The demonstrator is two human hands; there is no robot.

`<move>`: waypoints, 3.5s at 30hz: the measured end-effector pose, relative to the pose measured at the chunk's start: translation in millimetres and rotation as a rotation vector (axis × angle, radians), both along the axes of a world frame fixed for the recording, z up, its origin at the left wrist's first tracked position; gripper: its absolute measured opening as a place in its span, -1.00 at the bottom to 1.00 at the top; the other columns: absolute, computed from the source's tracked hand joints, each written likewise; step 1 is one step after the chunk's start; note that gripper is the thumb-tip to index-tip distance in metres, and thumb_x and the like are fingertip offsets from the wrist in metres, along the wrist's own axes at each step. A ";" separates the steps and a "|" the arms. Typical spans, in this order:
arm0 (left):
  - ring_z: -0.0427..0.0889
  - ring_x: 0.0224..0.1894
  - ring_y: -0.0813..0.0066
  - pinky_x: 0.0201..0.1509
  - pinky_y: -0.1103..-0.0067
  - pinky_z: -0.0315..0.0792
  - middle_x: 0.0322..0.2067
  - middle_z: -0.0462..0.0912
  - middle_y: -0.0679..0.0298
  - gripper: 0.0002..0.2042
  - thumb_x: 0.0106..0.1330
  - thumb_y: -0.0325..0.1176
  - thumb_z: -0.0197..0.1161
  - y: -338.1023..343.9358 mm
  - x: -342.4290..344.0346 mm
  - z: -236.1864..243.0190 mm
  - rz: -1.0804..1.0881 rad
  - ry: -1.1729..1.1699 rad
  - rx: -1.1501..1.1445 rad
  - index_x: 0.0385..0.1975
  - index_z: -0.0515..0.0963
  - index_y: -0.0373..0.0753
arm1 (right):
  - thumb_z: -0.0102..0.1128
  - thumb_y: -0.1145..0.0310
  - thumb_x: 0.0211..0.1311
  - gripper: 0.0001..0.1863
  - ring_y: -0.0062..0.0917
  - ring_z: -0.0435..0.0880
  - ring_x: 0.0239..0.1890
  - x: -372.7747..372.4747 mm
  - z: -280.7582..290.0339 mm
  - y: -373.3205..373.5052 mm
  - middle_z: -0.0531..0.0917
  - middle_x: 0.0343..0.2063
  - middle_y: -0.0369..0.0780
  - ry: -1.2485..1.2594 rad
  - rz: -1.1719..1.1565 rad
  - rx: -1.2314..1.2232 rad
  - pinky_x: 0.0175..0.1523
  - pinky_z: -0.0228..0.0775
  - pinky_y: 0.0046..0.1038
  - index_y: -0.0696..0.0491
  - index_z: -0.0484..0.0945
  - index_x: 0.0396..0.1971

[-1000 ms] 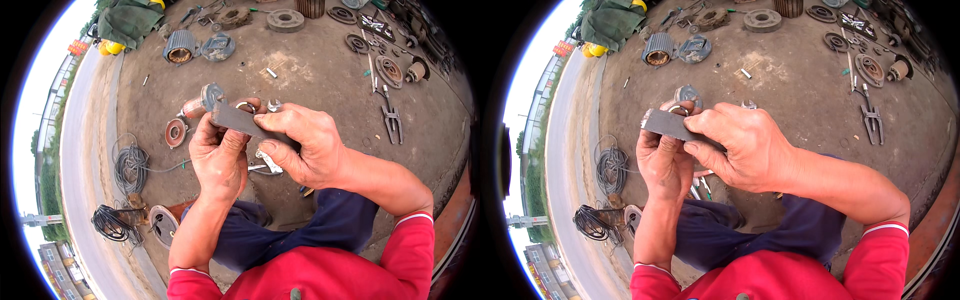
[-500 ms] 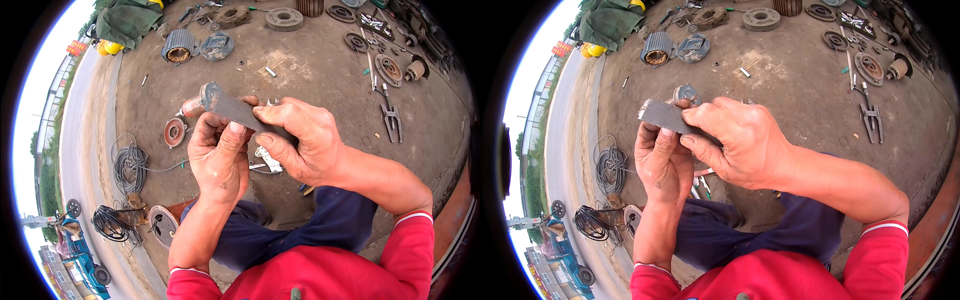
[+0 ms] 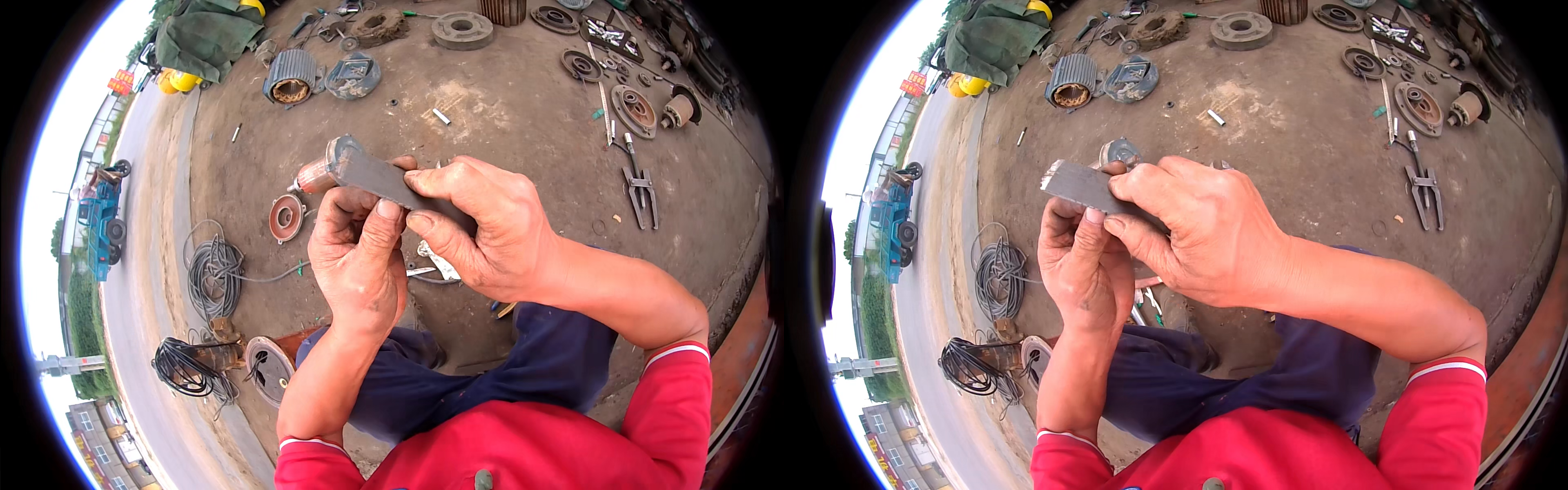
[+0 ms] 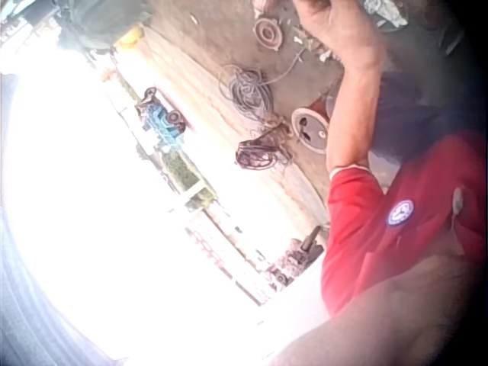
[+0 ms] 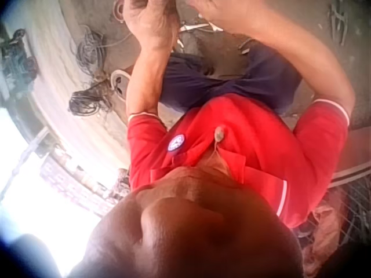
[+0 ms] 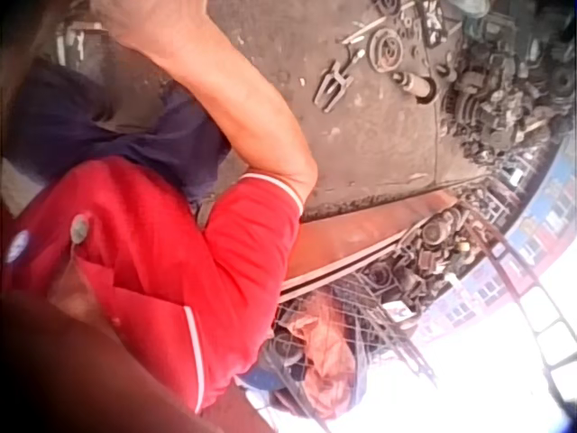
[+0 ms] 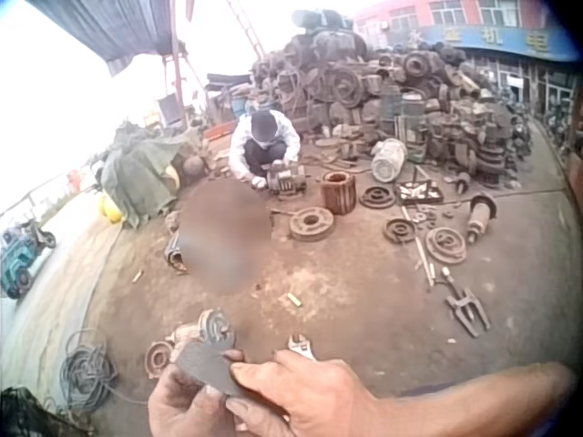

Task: The person sits on the ground and uses a file to smooth a small metal ring. They then wipe the ring with a cloth and place it on a rusty metal casing. The person picks up a wire, strips the end, and inserts it into a black plastic connector, securing it by hand.

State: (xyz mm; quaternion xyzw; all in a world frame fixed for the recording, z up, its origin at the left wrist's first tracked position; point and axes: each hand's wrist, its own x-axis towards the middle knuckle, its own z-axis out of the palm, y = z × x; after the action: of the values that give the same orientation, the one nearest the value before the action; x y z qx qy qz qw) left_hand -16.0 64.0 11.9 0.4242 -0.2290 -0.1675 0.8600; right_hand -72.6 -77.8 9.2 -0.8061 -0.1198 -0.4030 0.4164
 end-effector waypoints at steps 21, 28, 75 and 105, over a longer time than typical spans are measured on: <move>0.53 -0.02 0.53 0.06 0.60 0.43 0.06 0.49 0.16 -0.95 0.33 -0.52 0.22 -5.6 8.7 -14.1 -0.025 -0.032 0.218 -0.30 0.50 -0.31 | 0.25 0.48 0.17 -0.53 -0.70 0.55 -0.37 3.4 7.2 -10.5 0.60 -0.35 -0.23 0.416 0.215 0.717 -0.26 0.45 -0.62 0.34 0.40 0.05; 0.54 0.01 0.50 0.08 0.56 0.46 0.00 0.55 0.15 -0.89 0.26 -0.61 0.27 -9.7 6.2 -13.3 0.010 -0.145 0.165 -0.26 0.54 -0.33 | 0.23 0.48 0.20 -0.57 -0.72 0.48 -0.53 -2.0 15.6 -18.9 0.57 -0.43 -0.27 0.651 0.403 1.028 -0.47 0.35 -0.63 0.32 0.38 0.03; 0.61 0.01 0.21 0.18 0.35 0.44 -0.05 0.61 -0.07 -0.89 0.29 -0.53 0.27 -7.5 11.9 -13.9 -0.077 -0.124 0.062 -0.30 0.46 -0.35 | 0.18 0.63 0.03 -0.73 -0.14 0.63 -0.44 -16.7 5.6 -20.1 0.58 -0.48 -0.07 0.180 0.117 0.049 -0.43 0.46 -0.26 0.15 0.48 -0.22; 0.67 -0.23 0.39 -0.16 0.55 0.58 -0.21 0.62 0.16 -0.68 0.08 -0.61 0.38 -14.0 13.7 -18.4 0.119 -0.688 0.518 -0.12 0.58 -0.36 | 0.25 0.57 0.15 -0.75 -0.63 0.63 -0.28 -12.9 6.1 -19.5 0.64 -0.29 -0.19 0.415 0.173 0.569 -0.17 0.51 -0.54 0.23 0.49 -0.15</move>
State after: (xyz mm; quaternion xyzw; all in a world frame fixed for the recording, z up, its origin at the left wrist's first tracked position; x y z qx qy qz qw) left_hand -2.3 50.0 -6.5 0.6695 -0.4276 -0.0184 0.6071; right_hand -85.5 -97.3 15.3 -0.7096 0.0165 -0.2115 0.6719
